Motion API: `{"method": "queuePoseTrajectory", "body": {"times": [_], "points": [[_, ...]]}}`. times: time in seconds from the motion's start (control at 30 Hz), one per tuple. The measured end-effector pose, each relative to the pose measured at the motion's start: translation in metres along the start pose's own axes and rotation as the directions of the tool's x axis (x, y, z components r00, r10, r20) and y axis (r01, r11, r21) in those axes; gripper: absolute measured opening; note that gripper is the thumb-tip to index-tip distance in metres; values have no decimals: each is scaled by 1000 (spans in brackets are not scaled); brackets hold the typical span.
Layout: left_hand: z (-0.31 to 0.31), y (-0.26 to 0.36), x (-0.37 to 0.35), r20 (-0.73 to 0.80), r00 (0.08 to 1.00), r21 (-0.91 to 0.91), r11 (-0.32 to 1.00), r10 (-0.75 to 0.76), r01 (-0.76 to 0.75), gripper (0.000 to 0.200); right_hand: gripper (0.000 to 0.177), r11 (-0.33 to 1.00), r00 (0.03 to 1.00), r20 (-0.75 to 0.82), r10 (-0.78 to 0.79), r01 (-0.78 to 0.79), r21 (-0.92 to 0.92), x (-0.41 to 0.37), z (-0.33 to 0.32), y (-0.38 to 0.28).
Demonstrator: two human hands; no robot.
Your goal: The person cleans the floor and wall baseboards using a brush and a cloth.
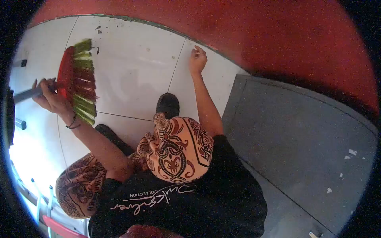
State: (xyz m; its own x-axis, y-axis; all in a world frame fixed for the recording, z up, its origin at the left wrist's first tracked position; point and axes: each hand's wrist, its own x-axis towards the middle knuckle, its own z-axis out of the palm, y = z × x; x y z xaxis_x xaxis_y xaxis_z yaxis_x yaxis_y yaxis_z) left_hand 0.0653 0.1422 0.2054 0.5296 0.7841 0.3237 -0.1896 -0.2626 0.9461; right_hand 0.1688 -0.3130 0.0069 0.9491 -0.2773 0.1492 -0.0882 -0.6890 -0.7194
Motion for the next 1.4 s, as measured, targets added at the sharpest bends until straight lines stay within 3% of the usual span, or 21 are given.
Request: {"method": "queuePoseTrajectory", "body": {"times": [0.03, 0.1, 0.13, 0.17, 0.23, 0.37, 0.67, 0.73, 0.97, 1.17, 1.27, 1.33, 1.4], "points": [[3, -2, -5, -53, 997, -34, 998, -49, 47, 31, 25, 1000, 1000, -12, 23, -23, 4, 1, 6, 1], [8, -9, -14, -88, 991, -76, 993, -99, 92, 31, 34, 947, 995, 38, -96, 103, -305, 10, 20, 5], [8, -13, -16, -94, 992, -102, 992, -81, 72, 32, 36, 868, 967, -29, -253, 213, -448, 16, 30, 8], [9, -17, -15, -100, 993, -125, 991, -65, 52, 33, 36, 873, 970, -38, -240, 198, -447, 19, 34, 12], [19, -11, -20, -124, 991, -122, 992, -54, 39, 34, 32, 892, 992, 105, 75, -19, -452, 26, 38, 2], [29, -14, -24, -151, 985, -209, 976, -89, 56, 30, 30, 889, 993, 102, -57, 97, -448, 20, 46, -4], [44, -18, -43, -205, 976, -198, 980, -69, 28, 15, 25, 945, 997, -66, -33, 10, -326, 23, 60, -11], [49, -14, -46, -196, 980, -183, 983, -45, 9, 14, 22, 942, 988, -97, 121, -145, -303, 26, 59, -12], [62, -14, -49, -142, 990, -128, 992, -4, -14, 12, 15, 907, 976, -108, 188, -214, -362, 35, 58, -7], [66, -15, -50, -126, 992, -116, 992, 28, -43, 9, 14, 933, 989, -87, 116, -138, -331, 32, 52, -9], [62, -19, -47, -117, 992, -101, 994, 41, -53, 8, 16, 967, 981, -166, 97, -133, -219, 24, 58, -4], [57, -21, -47, -103, 994, -111, 992, 43, -55, 8, 19, 976, 979, -196, -48, 4, -218, 19, 62, 4], [54, -23, -46, -113, 994, -106, 994, 8, -20, 8, 20, 967, 983, -176, -42, -4, -253, 20, 63, 8]]}}
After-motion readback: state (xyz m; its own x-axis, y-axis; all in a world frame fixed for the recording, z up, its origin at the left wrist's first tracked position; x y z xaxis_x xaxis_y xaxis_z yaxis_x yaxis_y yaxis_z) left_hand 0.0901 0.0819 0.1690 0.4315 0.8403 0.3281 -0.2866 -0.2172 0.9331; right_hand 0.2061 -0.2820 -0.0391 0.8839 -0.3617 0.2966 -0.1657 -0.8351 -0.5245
